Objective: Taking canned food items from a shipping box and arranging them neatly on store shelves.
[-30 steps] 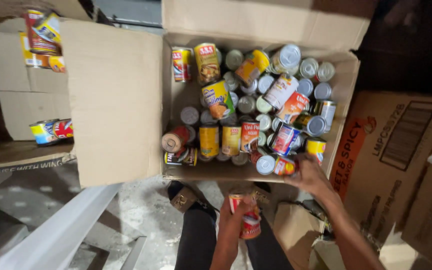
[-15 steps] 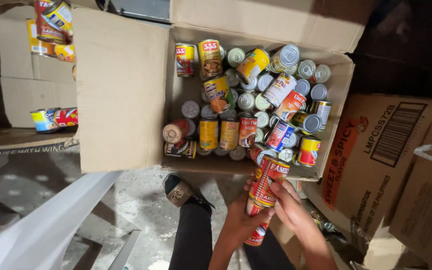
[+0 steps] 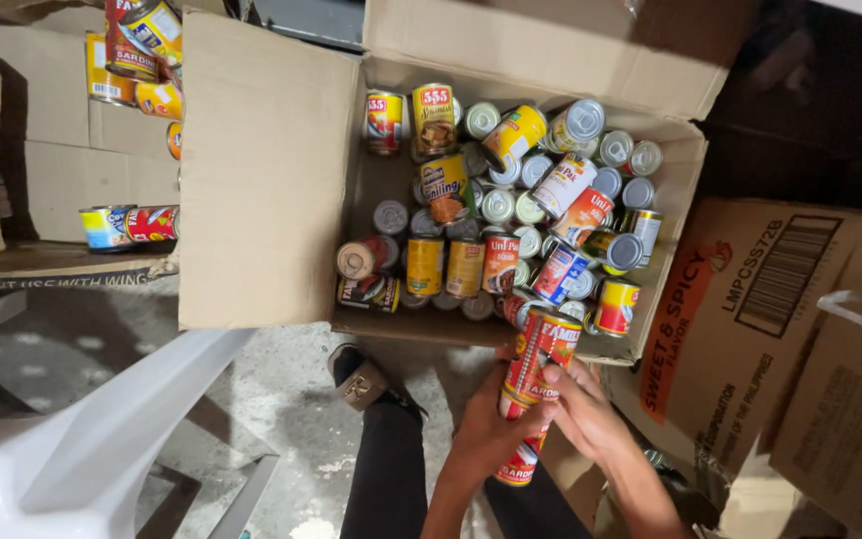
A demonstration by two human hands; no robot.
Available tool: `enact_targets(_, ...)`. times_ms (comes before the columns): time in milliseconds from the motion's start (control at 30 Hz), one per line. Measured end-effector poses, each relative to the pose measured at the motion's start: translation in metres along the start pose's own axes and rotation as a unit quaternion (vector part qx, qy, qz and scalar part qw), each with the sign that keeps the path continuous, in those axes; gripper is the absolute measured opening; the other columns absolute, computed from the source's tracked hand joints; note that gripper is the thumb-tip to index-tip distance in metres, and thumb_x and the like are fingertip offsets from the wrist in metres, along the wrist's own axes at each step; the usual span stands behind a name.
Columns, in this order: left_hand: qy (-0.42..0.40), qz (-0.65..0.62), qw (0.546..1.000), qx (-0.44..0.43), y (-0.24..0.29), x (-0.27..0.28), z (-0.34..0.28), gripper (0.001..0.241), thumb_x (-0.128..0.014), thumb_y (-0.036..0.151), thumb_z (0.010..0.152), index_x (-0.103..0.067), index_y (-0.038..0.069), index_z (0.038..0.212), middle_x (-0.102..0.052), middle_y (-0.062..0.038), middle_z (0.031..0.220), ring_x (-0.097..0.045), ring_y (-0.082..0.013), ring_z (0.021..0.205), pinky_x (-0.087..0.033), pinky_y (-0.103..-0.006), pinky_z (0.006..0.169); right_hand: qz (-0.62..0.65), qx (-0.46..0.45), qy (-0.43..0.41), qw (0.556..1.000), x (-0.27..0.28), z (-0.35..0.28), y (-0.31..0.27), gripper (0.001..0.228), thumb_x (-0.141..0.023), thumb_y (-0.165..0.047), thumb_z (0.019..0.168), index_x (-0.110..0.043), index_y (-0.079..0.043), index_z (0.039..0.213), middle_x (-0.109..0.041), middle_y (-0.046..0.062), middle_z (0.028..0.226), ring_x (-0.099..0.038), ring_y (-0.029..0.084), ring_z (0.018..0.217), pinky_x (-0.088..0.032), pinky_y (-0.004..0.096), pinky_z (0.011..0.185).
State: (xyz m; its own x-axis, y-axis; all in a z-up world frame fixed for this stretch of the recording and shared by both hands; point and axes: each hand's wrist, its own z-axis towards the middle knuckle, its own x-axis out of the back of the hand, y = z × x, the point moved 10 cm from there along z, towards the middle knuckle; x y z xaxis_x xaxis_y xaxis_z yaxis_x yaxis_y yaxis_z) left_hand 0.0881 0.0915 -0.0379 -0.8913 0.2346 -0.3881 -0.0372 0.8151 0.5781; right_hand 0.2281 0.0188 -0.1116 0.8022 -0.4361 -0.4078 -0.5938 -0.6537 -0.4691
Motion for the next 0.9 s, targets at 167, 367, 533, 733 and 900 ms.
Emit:
enact_targets(167,0.044,-0.082,0.996,0.011,0.001,0.013,0.005,0.057,-0.08,0.033,0.087,-0.061,0.001,0.131,-0.073,-0.005,0.099,-0.068,-0.012,0.083,-0.058,-0.03,0.072,-0.245,0.031,0.072,0.966,0.081,0.029,-0.019,0.052,-0.056,-0.045,0.104,-0.06,0.001,0.128,-0.068,0.009,0.108,-0.063,0.018,0.097,-0.053,0.035,0.087)
enact_targets(367,0.117,-0.088,0.989,0.015,0.015,0.042,0.006,0.054,-0.078,0.035,0.085,-0.062,0.004,0.126,-0.073,-0.003,0.095,-0.07,-0.0109,0.08,-0.06,-0.0298,0.07,-0.584,0.053,0.46,0.667,0.211,0.092,-0.048,0.093,-0.078,-0.053,0.083,-0.045,0.008,0.145,-0.052,0.029,0.128,-0.047,0.042,0.117,-0.043,0.054,0.095)
enact_targets(533,0.125,-0.063,0.99,-0.01,0.012,0.048,0.008,0.052,-0.078,0.032,0.087,-0.062,0.0,0.126,-0.074,-0.006,0.094,-0.07,-0.0117,0.078,-0.061,-0.029,0.069,-0.587,-0.115,0.54,0.592,0.234,0.114,-0.006,0.106,-0.08,-0.069,0.077,-0.047,0.012,0.137,-0.047,0.028,0.14,-0.037,0.047,0.131,-0.033,0.057,0.109)
enact_targets(733,0.138,-0.087,0.986,0.02,0.015,0.046,0.013,0.052,-0.078,0.03,0.085,-0.061,0.003,0.126,-0.073,-0.005,0.091,-0.071,-0.0126,0.072,-0.061,-0.029,0.063,-0.344,0.145,0.332,0.866,0.163,0.127,-0.002,0.086,-0.06,-0.064,0.091,-0.046,0.0,0.147,-0.057,0.016,0.142,-0.052,0.028,0.129,-0.037,0.041,0.111)
enact_targets(900,0.149,-0.056,0.987,0.022,0.012,0.047,0.016,0.048,-0.078,0.034,0.085,-0.065,0.003,0.12,-0.073,-0.005,0.087,-0.069,-0.0125,0.07,-0.058,-0.0293,0.063,-0.645,0.118,0.384,0.65,0.31,0.157,-0.006,0.031,-0.054,-0.031,0.113,-0.059,-0.011,0.137,-0.06,0.008,0.138,-0.05,0.029,0.127,-0.04,0.031,0.114)
